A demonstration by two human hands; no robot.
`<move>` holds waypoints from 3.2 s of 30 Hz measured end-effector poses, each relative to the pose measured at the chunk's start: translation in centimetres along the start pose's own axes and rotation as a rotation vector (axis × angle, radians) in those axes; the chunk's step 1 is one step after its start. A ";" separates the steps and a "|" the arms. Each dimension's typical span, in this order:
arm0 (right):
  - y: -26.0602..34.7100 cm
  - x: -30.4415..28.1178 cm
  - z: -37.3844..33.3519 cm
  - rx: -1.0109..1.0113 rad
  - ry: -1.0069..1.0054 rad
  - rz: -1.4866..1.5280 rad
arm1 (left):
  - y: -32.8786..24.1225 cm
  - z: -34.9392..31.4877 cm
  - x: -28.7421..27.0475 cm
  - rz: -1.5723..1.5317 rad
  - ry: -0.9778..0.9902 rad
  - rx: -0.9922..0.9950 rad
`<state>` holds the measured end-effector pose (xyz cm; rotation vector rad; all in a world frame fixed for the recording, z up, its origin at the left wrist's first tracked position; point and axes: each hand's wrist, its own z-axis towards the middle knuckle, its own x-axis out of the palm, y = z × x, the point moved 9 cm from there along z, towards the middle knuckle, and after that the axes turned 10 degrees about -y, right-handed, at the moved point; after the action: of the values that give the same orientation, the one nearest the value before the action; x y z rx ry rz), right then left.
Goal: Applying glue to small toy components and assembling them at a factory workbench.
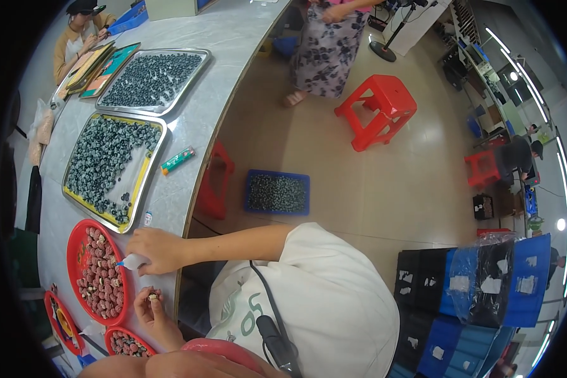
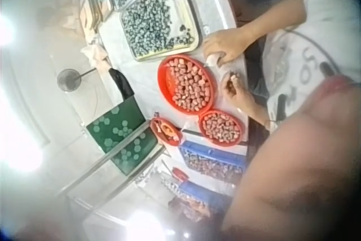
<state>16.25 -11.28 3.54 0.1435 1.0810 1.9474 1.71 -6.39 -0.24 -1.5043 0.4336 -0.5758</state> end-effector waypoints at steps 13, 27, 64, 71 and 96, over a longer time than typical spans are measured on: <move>0.5 -0.5 0.1 -0.029 -0.056 0.004 | -0.1 -0.1 0.2 0.016 -0.009 -0.009; 0.6 0.2 0.0 -0.033 0.027 -0.077 | -0.3 -0.1 0.3 0.037 -0.015 -0.019; 0.6 -0.3 0.3 -0.015 -0.034 0.000 | -1.0 -0.2 1.0 0.065 0.045 0.018; 0.8 -0.4 0.2 -0.001 -0.006 0.004 | -0.9 -0.2 1.0 0.059 0.047 0.012; -0.2 2.1 -0.9 0.309 0.213 0.200 | -1.2 -0.5 -0.7 -0.065 0.011 0.162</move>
<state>14.68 -10.20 2.21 0.2236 1.5589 1.9920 0.73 -6.31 0.86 -1.3643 0.3396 -0.6549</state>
